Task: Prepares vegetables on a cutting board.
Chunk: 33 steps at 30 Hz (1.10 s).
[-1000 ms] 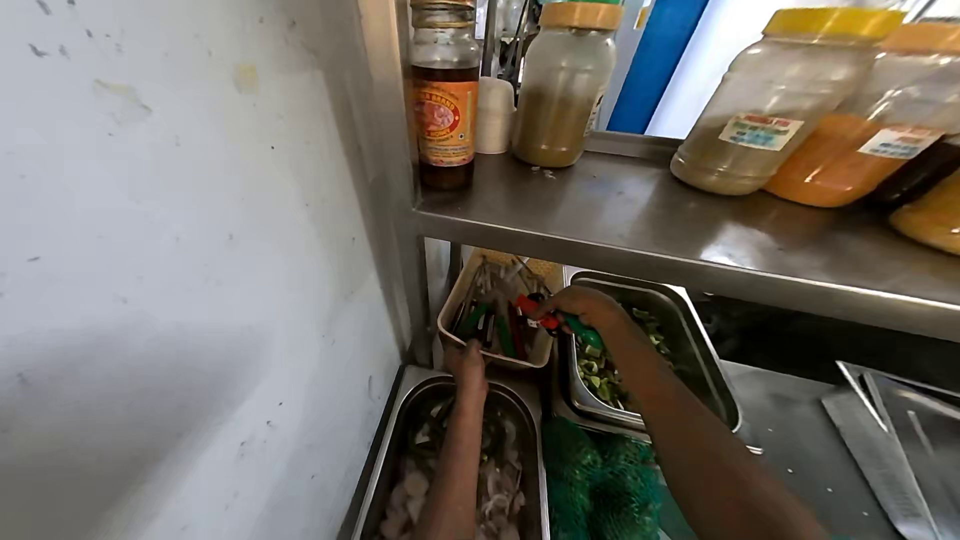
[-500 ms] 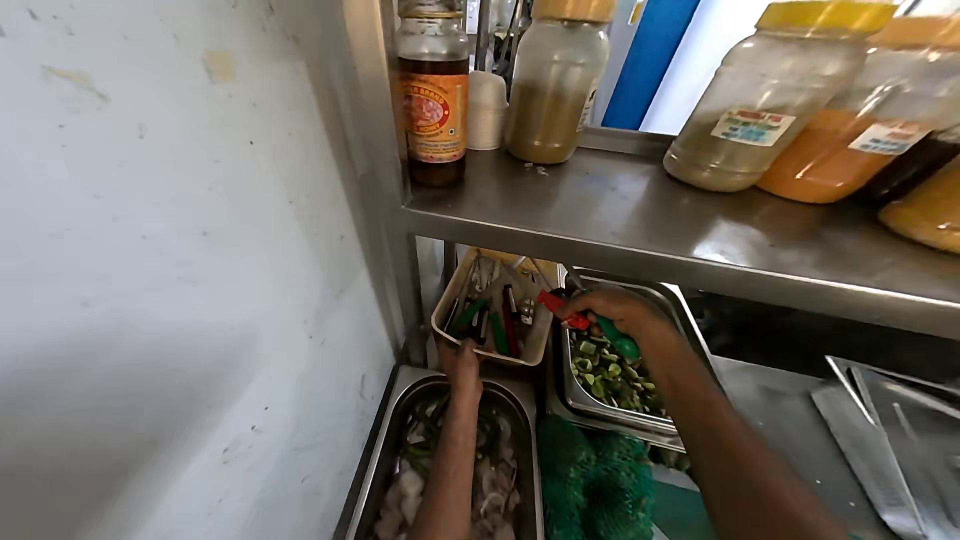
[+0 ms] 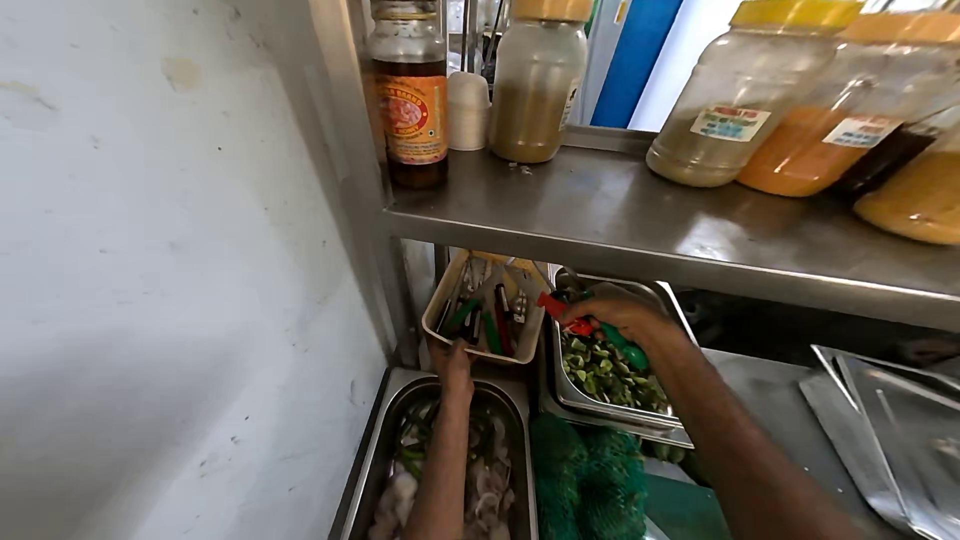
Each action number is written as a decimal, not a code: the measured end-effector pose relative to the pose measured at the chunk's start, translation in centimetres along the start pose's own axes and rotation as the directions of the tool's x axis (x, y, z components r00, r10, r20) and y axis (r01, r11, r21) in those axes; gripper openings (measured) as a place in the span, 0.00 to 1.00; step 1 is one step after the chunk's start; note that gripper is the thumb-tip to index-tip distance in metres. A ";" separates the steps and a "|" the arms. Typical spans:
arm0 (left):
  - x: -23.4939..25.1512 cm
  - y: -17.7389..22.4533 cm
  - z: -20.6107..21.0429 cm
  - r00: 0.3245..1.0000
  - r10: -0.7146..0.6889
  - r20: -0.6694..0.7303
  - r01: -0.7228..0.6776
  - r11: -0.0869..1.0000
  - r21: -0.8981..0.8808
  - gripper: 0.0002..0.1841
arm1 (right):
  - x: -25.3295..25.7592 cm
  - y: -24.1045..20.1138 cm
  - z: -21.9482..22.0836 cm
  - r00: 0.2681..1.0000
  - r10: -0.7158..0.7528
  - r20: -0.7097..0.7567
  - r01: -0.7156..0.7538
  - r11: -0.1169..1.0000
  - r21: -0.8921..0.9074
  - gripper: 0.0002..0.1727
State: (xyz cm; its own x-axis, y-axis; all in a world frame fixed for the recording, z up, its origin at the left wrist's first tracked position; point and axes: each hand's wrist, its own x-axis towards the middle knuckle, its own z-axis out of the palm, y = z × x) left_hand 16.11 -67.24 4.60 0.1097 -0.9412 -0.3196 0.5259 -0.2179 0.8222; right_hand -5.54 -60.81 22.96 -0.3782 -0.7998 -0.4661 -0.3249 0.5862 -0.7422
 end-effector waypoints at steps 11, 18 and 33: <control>0.0 0.3 0.0 1.000 -0.007 0.012 0.007 1.000 0.017 0.32 | -2.3 -0.4 -0.3 0.998 -0.064 -0.011 0.064 0.998 -0.028 0.12; 0.2 0.1 0.0 1.000 -0.009 0.002 0.009 1.000 0.021 0.34 | -2.5 0.2 0.8 0.994 -0.054 0.097 0.055 0.998 -0.007 0.19; 0.1 0.4 -0.1 0.999 -0.037 -0.008 0.037 0.999 0.026 0.31 | -0.8 0.5 2.3 0.998 0.029 0.061 -0.016 0.980 -0.197 0.18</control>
State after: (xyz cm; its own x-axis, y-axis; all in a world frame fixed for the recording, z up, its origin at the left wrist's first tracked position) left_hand 16.41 -67.35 4.85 0.0970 -0.9305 -0.3532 0.5072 -0.2591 0.8219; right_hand -3.38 -60.17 21.87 -0.3335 -0.7888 -0.5163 -0.4829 0.6132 -0.6251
